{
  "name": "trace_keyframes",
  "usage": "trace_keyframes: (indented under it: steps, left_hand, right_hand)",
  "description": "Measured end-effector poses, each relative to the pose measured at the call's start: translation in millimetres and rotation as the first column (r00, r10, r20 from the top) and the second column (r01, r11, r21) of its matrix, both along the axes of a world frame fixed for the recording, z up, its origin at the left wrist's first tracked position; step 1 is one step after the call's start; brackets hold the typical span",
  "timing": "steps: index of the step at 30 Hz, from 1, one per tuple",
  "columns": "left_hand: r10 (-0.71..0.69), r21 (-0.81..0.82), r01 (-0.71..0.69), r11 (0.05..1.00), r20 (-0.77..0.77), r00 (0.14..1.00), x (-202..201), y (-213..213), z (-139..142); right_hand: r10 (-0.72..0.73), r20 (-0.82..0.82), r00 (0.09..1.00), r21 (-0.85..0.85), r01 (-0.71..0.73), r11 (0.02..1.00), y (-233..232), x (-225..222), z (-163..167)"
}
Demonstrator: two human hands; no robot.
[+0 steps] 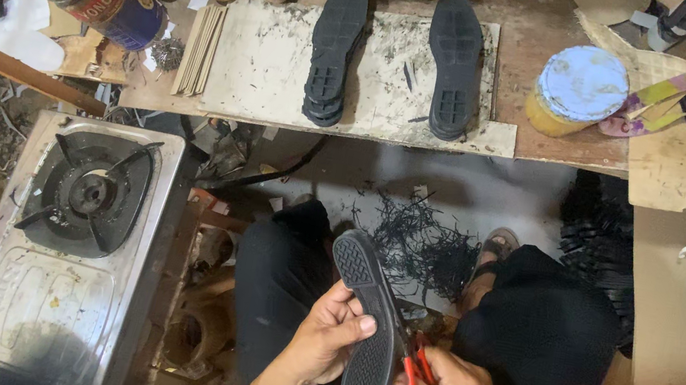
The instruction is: The person sits at a workbench and uses red-handled shears to trim excess rubber from the edges of shoe soles, working on one sole at a time and placing trimmed soles on the bench with a stack of finished soles.
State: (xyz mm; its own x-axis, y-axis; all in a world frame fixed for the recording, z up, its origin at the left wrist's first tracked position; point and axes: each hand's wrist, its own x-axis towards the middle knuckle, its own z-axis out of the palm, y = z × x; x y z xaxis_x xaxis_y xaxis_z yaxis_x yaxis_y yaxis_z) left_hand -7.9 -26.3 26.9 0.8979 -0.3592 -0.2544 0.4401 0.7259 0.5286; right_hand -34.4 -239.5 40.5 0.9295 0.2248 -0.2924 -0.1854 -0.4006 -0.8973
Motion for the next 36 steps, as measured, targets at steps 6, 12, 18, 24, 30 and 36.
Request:
trace_keyframes:
  steps: [6, 12, 18, 24, 30, 36]
  left_hand:
    - [0.019, 0.043, -0.022, 0.999, 0.072, 0.997, 12.7, 13.6, 6.1]
    - [0.18, 0.139, -0.196, 0.971, 0.117, 0.977, 29.3, 26.0, 8.7]
    - [0.201, 0.03, -0.207, 0.978, 0.126, 0.971, 18.1, 8.8, 8.9]
    - [0.158, 0.036, -0.159, 0.987, 0.029, 0.987, 2.8, -6.0, -0.3]
    - [0.152, 0.066, -0.157, 0.985, 0.075, 0.986, 0.2, -0.3, -10.4]
    - [0.139, 0.066, -0.149, 0.987, 0.131, 0.982, -1.1, -3.6, -21.5]
  right_hand:
    - [-0.03, -0.148, 0.989, -0.083, 0.018, 0.996, -10.9, 0.1, -7.5]
    - [-0.036, -0.029, 0.999, -0.107, 0.032, 0.994, -14.0, 10.0, 13.5]
    - [0.102, 0.113, 0.988, -0.291, -0.065, 0.955, 5.1, 27.9, 45.8]
    - [0.108, 0.341, 0.934, -0.234, -0.027, 0.972, 18.1, 34.2, 55.4]
    - [0.053, 0.193, 0.98, -0.24, -0.006, 0.971, 13.5, 30.3, 50.7]
    - [0.066, 0.382, 0.922, -0.225, 0.023, 0.974, 5.1, 26.1, 48.1]
